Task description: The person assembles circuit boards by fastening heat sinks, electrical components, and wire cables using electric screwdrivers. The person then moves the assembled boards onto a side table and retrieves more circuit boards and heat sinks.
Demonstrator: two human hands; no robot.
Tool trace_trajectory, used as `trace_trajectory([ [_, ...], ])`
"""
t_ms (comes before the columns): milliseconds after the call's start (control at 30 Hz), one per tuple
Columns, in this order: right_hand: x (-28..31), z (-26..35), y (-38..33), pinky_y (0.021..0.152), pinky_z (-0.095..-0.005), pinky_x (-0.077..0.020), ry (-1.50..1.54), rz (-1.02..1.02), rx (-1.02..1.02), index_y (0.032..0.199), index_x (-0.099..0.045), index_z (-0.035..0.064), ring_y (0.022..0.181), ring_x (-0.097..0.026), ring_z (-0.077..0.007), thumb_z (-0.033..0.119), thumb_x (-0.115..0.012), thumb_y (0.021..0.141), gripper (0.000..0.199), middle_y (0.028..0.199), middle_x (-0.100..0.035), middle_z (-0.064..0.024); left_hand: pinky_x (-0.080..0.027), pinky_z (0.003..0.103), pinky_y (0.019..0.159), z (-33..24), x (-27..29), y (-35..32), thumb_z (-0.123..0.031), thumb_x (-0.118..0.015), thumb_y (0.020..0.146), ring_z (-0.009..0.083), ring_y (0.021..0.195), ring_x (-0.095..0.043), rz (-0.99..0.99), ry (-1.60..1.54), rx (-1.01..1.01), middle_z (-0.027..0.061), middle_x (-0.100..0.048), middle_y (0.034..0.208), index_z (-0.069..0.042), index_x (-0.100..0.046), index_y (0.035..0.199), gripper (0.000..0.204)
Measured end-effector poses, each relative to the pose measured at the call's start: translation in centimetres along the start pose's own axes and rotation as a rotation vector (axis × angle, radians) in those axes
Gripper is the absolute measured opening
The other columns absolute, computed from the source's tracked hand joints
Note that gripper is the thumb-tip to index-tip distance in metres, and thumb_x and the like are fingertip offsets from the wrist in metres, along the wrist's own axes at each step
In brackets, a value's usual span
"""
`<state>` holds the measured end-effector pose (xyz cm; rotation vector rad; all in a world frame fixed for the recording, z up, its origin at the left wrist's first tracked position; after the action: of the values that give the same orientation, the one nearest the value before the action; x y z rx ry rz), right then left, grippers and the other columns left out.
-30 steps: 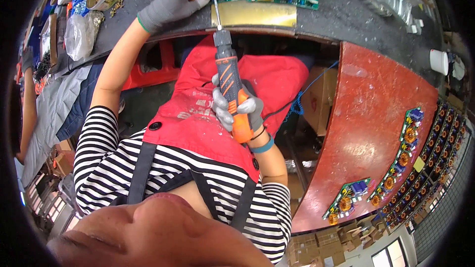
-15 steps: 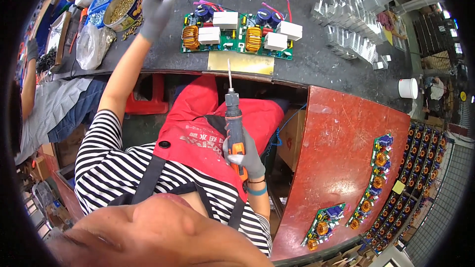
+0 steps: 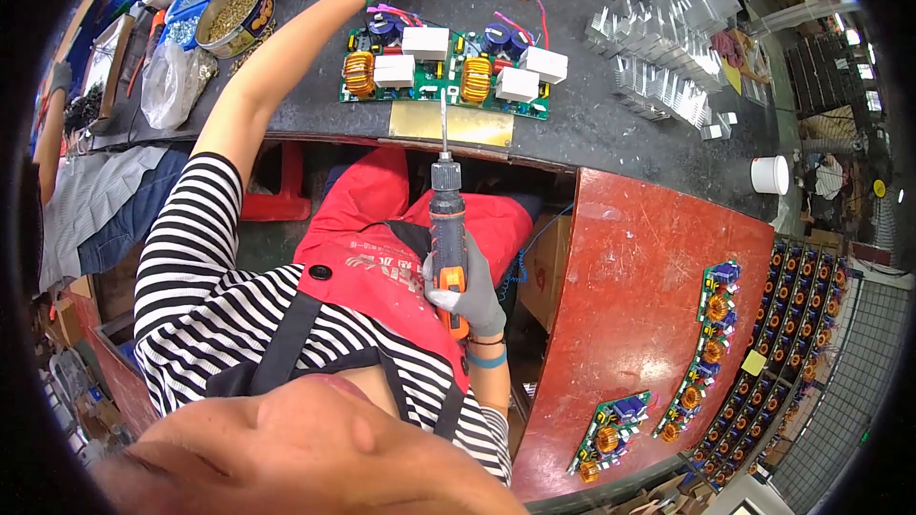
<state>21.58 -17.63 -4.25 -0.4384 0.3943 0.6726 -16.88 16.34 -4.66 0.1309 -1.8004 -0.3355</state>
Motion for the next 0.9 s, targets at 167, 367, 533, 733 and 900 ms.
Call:
trace_trajectory([
  [167,0.4,0.1,1.0,0.068,-0.0299,-0.0534,0.028,0.054,-0.04,0.142,-0.036,0.003,0.077,-0.061,-0.0157,0.0,-0.074,0.065,0.087,0.092,-0.06,-0.01,-0.053,0.034,0.065,0.5,4.6,-3.1,-0.015,-0.078,0.078,0.0158,0.069,-0.065,-0.205,-0.358,0.082,0.0085,-0.069,0.075,-0.002,-0.069,0.089,0.019],
  [367,0.0,0.7,1.7,0.058,-0.0312,-0.0535,0.033,0.064,-0.065,0.143,-0.035,0.0028,0.069,-0.062,-0.0168,0.001,-0.073,0.065,0.087,0.093,-0.059,-0.0112,-0.05,0.029,0.066,-0.6,5.5,-4.6,-0.008,-0.076,0.078,0.0128,0.075,-0.063,-0.132,-0.703,0.096,0.0053,-0.068,0.077,-0.002,-0.069,0.085,0.012],
  [533,-0.8,1.1,1.4,0.056,-0.0316,-0.054,0.041,0.093,-0.033,0.139,-0.037,0.0032,0.067,-0.062,-0.0179,-0.001,-0.071,0.065,0.082,0.092,-0.06,-0.0117,-0.054,0.038,0.082,0.2,4.5,-5.3,-0.025,-0.074,0.084,0.0254,0.09,-0.069,-0.146,-0.404,0.024,0.0114,-0.072,0.093,-0.008,-0.071,0.107,0.028],
  [733,-0.8,0.4,1.0,0.054,-0.0315,-0.0539,0.036,-0.001,-0.025,0.136,-0.039,0.0035,0.064,-0.062,-0.0181,0.001,-0.068,0.066,0.075,0.09,-0.06,-0.011,-0.051,0.039,0.094,0.2,0.7,-2.6,-0.033,-0.066,0.09,0.0283,0.107,-0.066,0.094,-0.256,-0.011,0.0119,-0.07,0.115,-0.012,-0.065,0.123,0.04],
  [900,-0.8,0.5,0.1,0.053,-0.0298,-0.052,0.014,-0.063,-0.022,0.134,-0.04,0.0035,0.062,-0.061,-0.018,0.001,-0.068,0.065,0.075,0.089,-0.06,-0.0112,-0.052,0.039,0.089,1.6,7.8,-7.8,-0.03,-0.067,0.09,0.0284,0.104,-0.066,-0.372,-0.134,0.01,0.0108,-0.07,0.109,-0.012,-0.069,0.114,0.031],
])
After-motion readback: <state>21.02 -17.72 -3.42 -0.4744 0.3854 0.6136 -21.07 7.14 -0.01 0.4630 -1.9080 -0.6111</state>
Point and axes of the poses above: each hand's wrist, its own y-axis towards the middle knuckle, its own x-axis out of the back of the hand, z = x × y, the point moved 2 cm from there along y, towards the middle knuckle
